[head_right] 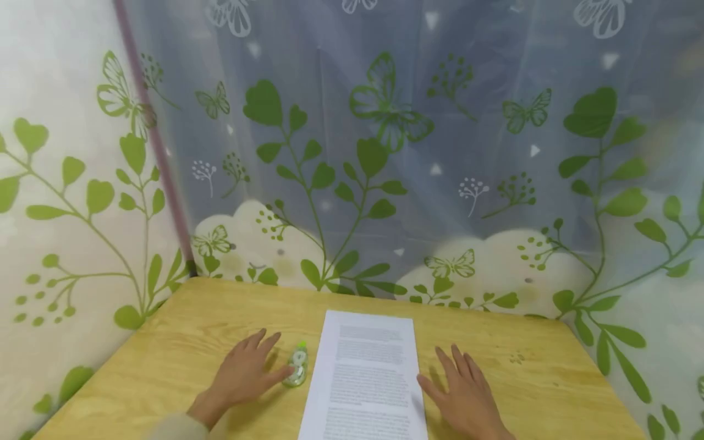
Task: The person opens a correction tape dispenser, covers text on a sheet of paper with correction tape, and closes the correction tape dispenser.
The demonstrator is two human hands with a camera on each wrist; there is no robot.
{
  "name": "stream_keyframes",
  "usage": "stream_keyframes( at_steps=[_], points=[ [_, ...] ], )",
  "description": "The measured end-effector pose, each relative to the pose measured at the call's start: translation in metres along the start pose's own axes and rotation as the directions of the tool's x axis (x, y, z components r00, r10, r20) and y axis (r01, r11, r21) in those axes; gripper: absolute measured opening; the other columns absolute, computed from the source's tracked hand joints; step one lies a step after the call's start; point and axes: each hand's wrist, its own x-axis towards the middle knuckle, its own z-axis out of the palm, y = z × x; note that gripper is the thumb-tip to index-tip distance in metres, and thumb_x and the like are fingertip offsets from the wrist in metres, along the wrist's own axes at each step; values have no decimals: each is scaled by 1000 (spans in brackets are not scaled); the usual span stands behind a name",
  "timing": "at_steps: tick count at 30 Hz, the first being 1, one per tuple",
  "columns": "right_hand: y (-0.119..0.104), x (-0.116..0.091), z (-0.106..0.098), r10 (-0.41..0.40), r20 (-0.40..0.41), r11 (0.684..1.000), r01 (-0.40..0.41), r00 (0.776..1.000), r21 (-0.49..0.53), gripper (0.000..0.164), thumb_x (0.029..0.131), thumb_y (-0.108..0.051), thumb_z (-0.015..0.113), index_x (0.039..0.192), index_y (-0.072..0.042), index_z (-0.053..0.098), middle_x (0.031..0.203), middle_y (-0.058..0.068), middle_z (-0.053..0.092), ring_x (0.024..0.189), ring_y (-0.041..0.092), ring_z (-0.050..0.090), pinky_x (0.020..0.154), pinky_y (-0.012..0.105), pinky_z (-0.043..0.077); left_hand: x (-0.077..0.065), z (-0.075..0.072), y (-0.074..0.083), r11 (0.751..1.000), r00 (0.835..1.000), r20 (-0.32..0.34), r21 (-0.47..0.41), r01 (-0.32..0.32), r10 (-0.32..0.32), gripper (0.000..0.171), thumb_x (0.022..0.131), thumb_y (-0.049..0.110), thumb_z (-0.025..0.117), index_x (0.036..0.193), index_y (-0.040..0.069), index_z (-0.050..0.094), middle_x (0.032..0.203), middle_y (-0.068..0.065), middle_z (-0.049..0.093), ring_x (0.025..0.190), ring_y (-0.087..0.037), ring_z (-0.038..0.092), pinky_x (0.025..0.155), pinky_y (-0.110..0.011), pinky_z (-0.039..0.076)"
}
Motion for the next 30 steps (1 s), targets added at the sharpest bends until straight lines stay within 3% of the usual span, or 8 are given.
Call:
stream_keyframes(
  at_steps=[9, 17, 30],
  points=[
    [-10, 5, -1, -10, -7, 1000, 10, 1000, 6, 82, 92, -64, 42, 147, -3, 34, 150, 32, 18, 134, 54, 15, 102, 69, 16, 12, 1, 14, 1000, 1000, 28, 8, 0, 0, 76, 87, 58, 58, 142, 7, 44, 144, -25, 37, 128, -47, 35, 98, -65, 31],
    [-13, 5, 5, 2, -1, 1000, -2, 1000, 21, 82, 91, -65, 45, 148, -6, 35, 151, 31, 18, 133, 54, 18, 97, 72, 20, 14, 11, 24, 1000, 998, 61, -4, -17, 17, 82, 83, 65, 57, 141, 8, 45, 144, -24, 38, 127, -48, 37, 97, -65, 32],
    [-11, 4, 10, 7, -14, 1000, -6, 1000, 22, 80, 91, -62, 47, 145, -4, 38, 149, 32, 20, 133, 53, 19, 100, 69, 20, 24, 29, 40, 999, 1000, 17, 39, 3, -4, 73, 83, 49, 67, 135, 0, 49, 127, -23, 52, 114, -43, 49, 87, -57, 44]
  ],
)
